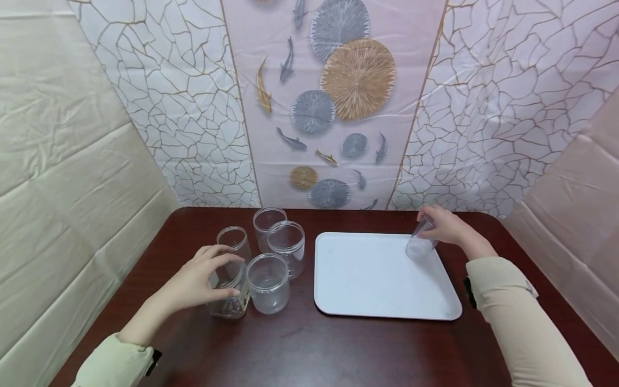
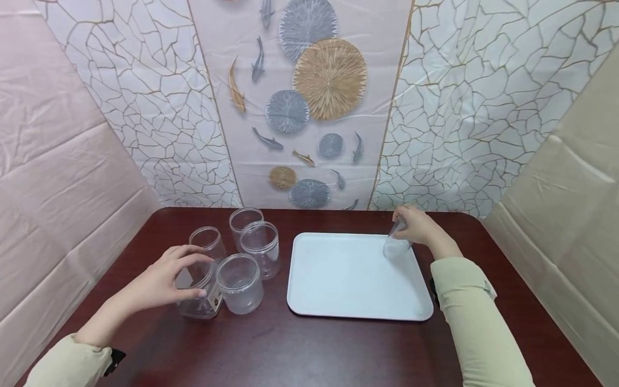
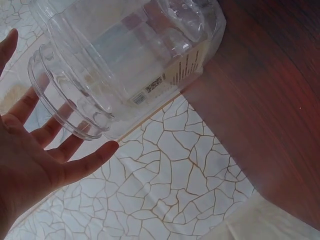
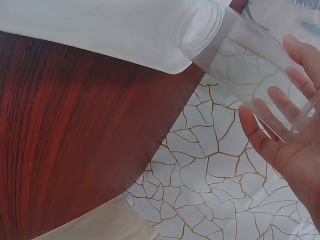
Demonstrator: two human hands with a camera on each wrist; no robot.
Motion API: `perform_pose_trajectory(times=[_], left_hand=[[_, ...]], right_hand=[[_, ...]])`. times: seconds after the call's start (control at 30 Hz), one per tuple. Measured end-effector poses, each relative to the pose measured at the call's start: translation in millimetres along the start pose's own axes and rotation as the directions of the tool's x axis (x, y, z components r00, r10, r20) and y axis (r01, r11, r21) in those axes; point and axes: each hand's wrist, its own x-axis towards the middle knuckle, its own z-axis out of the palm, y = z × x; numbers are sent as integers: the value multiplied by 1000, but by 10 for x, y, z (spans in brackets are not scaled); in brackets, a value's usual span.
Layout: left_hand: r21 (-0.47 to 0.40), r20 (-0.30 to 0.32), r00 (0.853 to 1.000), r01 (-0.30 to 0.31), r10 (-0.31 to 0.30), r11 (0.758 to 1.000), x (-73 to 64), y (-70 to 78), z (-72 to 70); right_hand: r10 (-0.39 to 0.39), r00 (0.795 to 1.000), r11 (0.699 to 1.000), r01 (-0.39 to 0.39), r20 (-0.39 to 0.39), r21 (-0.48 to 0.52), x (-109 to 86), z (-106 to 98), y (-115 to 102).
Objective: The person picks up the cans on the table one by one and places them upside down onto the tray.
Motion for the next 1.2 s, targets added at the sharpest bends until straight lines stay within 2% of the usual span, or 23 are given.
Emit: perform_pose_trajectory(times=[0.3, 0.5, 0.87, 1.2], left_hand=[[18, 19, 999, 48, -48, 999, -45, 13, -122], [5, 109, 990, 92, -92, 996, -73, 14, -160], [10, 177, 981, 75, -76, 997, -40, 21, -171], [21, 202, 978, 58, -61, 998, -9, 0, -181]], right_hand=[[-19, 1000, 999, 20, 5, -50, 61, 25, -19], [-19, 1000, 998, 20, 17, -55, 117, 65, 8], [-10, 1000, 997, 12, 25, -71, 157, 68, 21], [11, 999, 998, -9, 34, -64, 183, 116, -12]])
